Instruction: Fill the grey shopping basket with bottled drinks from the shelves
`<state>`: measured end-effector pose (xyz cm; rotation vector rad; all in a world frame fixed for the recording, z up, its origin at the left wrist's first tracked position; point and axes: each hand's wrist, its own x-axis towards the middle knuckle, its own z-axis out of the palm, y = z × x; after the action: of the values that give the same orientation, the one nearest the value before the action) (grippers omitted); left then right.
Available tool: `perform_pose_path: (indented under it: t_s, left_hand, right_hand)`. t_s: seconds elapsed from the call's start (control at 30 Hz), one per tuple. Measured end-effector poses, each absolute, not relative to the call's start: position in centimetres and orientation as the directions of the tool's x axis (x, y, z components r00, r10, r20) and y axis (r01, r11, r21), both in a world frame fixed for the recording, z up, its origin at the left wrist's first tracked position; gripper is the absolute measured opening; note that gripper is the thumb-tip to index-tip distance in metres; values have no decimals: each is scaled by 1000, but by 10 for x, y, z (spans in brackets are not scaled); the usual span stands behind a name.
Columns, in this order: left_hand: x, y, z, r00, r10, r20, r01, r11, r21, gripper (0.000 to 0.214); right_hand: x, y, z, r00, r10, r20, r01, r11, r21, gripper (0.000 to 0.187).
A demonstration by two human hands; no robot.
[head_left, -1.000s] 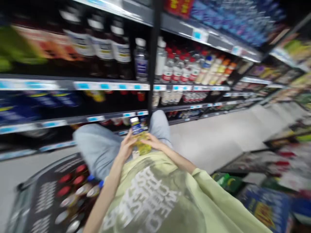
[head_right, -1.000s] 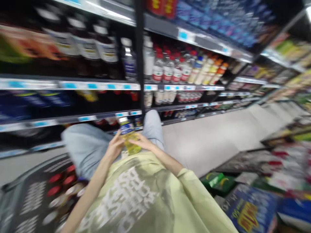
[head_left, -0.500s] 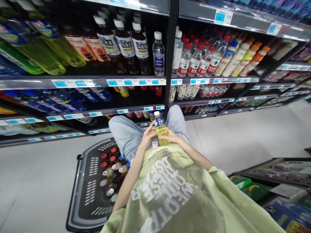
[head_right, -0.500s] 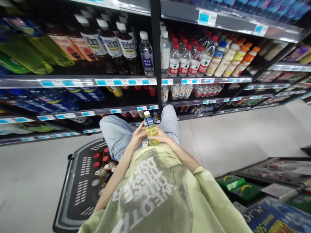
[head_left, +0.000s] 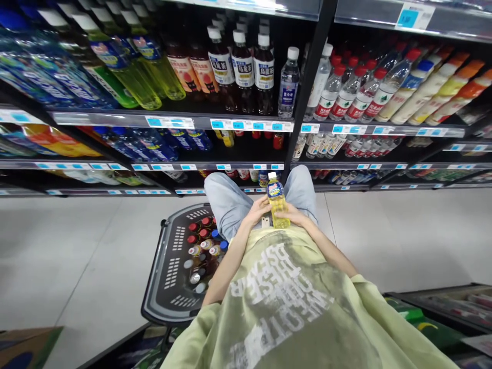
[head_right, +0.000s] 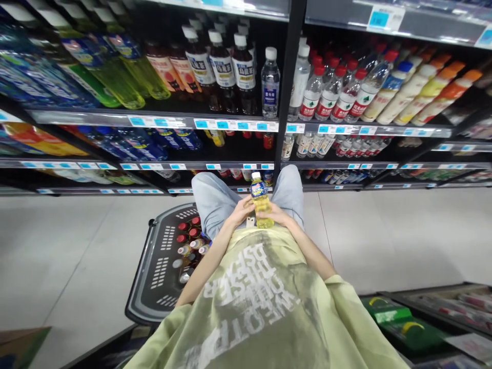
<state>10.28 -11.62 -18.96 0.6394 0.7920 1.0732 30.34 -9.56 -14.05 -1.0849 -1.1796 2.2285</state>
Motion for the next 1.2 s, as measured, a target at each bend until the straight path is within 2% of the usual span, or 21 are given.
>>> perform_pose_path:
  t_s: [0.13, 0.57, 0.93, 1.2]
  left_hand:
    - [102, -112, -196, 158, 946, -282, -439, 323, 839, 95]
    - [104, -112, -192, 179, 934, -309, -451, 357, 818, 83]
    - [104, -113, -188, 190, 931, -310, -452, 364, 815, 82]
    - [104, -113, -188, 168, 924, -344, -464, 382, 799, 87]
  right_hand:
    - [301, -93, -142, -550, 708, -443, 33, -511, -859, 64]
    - [301, -94, -145, -544, 714, -441, 34, -506, -862, 53]
    - [301, -92, -140, -561, 710, -426, 40, -490, -871, 46]
    - [296, -91, -128, -521, 752, -405, -11, -480, -877, 59]
